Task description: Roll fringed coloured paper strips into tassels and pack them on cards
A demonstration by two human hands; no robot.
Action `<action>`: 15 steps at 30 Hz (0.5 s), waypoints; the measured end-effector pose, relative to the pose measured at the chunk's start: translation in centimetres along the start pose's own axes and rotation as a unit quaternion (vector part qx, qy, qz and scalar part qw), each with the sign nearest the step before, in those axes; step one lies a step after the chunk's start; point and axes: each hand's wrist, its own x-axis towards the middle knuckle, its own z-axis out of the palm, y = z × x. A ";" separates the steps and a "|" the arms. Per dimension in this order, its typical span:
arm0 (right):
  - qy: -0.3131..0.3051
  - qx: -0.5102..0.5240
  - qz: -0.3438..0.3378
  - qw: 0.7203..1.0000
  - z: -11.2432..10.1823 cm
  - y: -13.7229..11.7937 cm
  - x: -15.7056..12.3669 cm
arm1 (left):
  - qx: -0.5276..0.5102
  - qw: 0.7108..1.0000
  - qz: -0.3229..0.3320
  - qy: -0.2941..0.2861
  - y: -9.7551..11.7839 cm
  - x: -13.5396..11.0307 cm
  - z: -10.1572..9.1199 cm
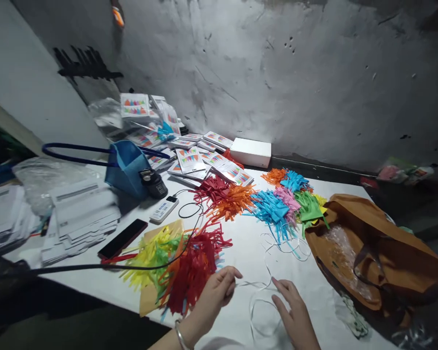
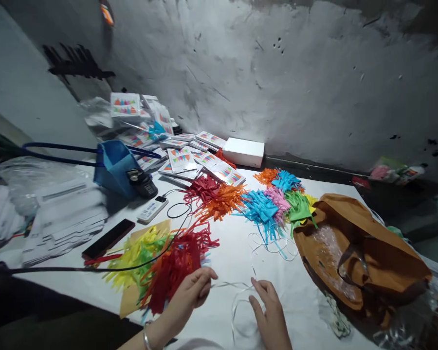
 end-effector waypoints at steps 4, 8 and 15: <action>-0.077 0.120 -0.045 0.989 3.0 -3.1 1.1 | -0.005 0.996 -0.020 -0.090 -1.4 -0.1 0.9; -0.070 0.183 -0.037 0.980 7.1 -4.3 1.7 | -0.027 0.992 -0.024 -0.119 -2.2 0.0 0.1; 0.009 0.114 0.031 0.993 9.5 -0.6 4.6 | 0.302 0.934 0.124 0.147 -1.3 -1.4 -10.4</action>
